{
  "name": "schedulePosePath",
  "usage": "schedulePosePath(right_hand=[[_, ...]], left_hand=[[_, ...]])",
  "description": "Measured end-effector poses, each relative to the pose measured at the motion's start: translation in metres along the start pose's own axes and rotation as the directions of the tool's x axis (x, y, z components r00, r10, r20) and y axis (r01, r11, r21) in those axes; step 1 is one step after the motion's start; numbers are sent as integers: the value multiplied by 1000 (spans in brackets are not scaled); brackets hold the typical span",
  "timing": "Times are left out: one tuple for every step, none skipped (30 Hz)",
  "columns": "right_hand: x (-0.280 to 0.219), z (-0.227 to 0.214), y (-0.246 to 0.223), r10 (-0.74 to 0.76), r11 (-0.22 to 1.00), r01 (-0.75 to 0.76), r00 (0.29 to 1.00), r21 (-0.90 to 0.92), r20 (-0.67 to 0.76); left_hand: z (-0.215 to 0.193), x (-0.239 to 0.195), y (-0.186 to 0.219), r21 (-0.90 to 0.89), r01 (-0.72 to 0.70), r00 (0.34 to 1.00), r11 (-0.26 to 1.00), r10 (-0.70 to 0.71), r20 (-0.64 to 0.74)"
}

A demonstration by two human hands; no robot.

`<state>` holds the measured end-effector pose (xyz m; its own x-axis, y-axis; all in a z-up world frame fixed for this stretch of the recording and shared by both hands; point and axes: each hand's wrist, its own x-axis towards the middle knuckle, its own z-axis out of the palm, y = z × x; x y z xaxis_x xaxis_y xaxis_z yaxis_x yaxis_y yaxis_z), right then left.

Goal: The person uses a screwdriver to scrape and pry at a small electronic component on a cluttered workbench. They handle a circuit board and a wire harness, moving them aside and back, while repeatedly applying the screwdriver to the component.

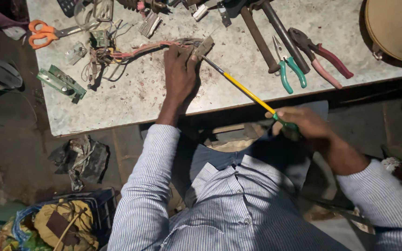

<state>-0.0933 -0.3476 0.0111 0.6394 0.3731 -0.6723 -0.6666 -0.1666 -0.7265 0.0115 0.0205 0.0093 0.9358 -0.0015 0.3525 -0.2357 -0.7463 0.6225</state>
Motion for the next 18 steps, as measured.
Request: schedulePosePath(right_hand=[[1, -3, -1, -10, 998, 8, 1000, -54, -29], [3, -5, -6, -24, 994, 19, 998, -111, -51], [3, -6, -11, -41, 985, 28, 997, -168, -72], [1, -6, -16, -72, 965, 51, 995, -258, -74], [-2, -6, -22, -103, 936, 72, 992, -346, -74], [-7, -7, -29, -132, 898, 89, 989, -431, -72], [-10, -10, -37, -100, 924, 65, 992, -376, -74], [-13, -12, -47, -70, 947, 44, 995, -319, -71], [-13, -13, -57, -40, 965, 21, 997, -261, -67], [-13, -15, -66, -41, 960, 26, 998, -280, -47], [-12, -17, -75, -42, 954, 32, 999, -298, -28], [-12, -18, -82, -43, 948, 39, 999, -316, -7], [-14, -16, -85, -92, 920, 84, 996, -382, -4], [-16, -14, -86, -140, 887, 128, 990, -444, 5], [-17, -13, -87, -187, 847, 170, 982, -504, 18], [-19, -12, -86, -249, 762, 210, 968, -612, 21], [-20, -13, -86, -310, 662, 241, 950, -709, 33], [-21, -13, -84, -367, 550, 262, 929, -793, 52]], left_hand=[[1, 0, 0, -10, 20, 1000, 1000, -20, 8], [1, 2, 0, -19, 1, 1000, 1000, -1, -1], [0, 3, -1, -29, -18, 1000, 999, 18, -9], [0, 2, -1, -39, -37, 999, 999, 36, -15], [-1, 2, -2, -39, -34, 999, 999, 33, -14], [-1, 0, -1, -41, -30, 999, 999, 30, -12], [-1, 0, -1, -43, -26, 1000, 999, 26, -9], [-1, 0, -1, -39, -20, 1000, 999, 20, -1], [-2, 0, -1, -35, -15, 1000, 999, 15, 8], [-2, 0, -1, -32, -9, 1000, 999, 10, 15], [-2, 1, 0, -39, -12, 1000, 999, 12, 12], [-2, 1, 1, -45, -12, 1000, 999, 13, 7], [-2, 1, 1, -51, -13, 1000, 999, 13, 1], [-3, 1, 1, -46, -25, 1000, 999, 25, -13], [-3, 0, 2, -42, -37, 999, 998, 36, -28], [-1, 0, 2, -42, -52, 998, 998, 50, -41], [0, 0, 3, -40, -35, 999, 999, 34, -35], [0, -1, 2, -37, -18, 999, 999, 17, -27]])
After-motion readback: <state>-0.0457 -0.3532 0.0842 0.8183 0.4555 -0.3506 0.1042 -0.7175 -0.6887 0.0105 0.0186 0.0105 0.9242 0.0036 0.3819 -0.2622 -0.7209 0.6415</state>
